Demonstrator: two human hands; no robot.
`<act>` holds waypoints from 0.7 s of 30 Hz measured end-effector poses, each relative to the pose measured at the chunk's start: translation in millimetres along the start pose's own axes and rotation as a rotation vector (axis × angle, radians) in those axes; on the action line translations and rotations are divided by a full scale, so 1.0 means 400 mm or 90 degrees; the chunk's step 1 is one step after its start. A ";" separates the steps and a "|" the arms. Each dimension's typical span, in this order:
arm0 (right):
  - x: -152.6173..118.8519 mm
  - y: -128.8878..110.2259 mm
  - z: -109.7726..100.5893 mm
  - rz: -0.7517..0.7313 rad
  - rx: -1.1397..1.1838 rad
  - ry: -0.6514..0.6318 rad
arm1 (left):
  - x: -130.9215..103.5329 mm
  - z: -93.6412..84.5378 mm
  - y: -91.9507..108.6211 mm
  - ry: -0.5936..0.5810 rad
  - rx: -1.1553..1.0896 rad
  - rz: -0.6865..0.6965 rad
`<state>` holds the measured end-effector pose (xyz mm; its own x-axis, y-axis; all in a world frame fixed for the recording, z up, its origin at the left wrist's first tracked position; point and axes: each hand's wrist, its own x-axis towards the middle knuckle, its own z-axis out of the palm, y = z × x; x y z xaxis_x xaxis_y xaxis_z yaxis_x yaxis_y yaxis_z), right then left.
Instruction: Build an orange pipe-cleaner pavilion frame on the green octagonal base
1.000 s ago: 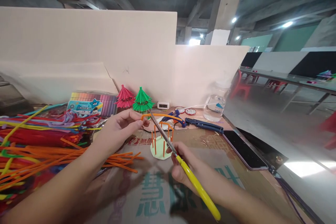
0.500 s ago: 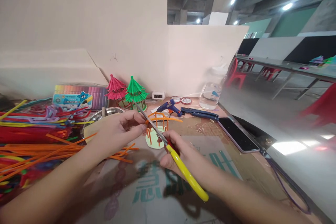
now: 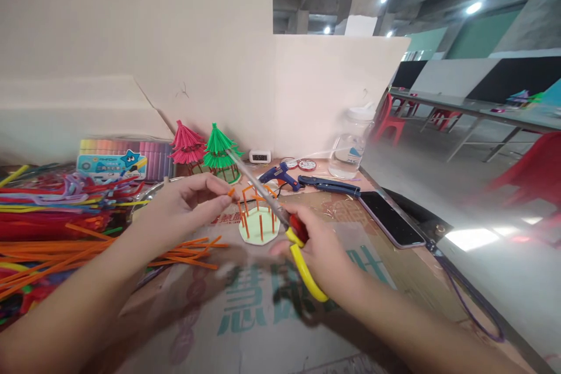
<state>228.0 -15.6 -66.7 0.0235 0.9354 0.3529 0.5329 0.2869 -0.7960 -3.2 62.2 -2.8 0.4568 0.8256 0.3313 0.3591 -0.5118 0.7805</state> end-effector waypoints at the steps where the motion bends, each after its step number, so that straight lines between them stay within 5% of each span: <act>1: 0.011 0.005 -0.013 -0.013 -0.010 0.023 | 0.004 -0.010 -0.003 0.017 0.005 -0.007; 6: 0.081 0.060 -0.117 0.010 -0.257 0.006 | 0.024 -0.052 -0.035 0.071 -0.025 -0.005; 9: 0.104 0.122 -0.154 0.112 -0.436 -0.126 | 0.035 -0.058 -0.051 0.088 -0.069 0.034; 15: 0.095 0.212 -0.131 0.130 -0.542 -0.262 | 0.036 -0.051 -0.057 0.073 -0.038 0.038; 21: 0.103 0.192 -0.144 0.030 -0.568 -0.298 | 0.032 -0.052 -0.052 0.071 0.081 -0.006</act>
<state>318.5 33.1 -85.1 -0.1715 0.9839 -0.0509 0.9829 0.1674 -0.0774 -21.8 88.3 -3.5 0.3618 0.8485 0.3863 0.4664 -0.5235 0.7131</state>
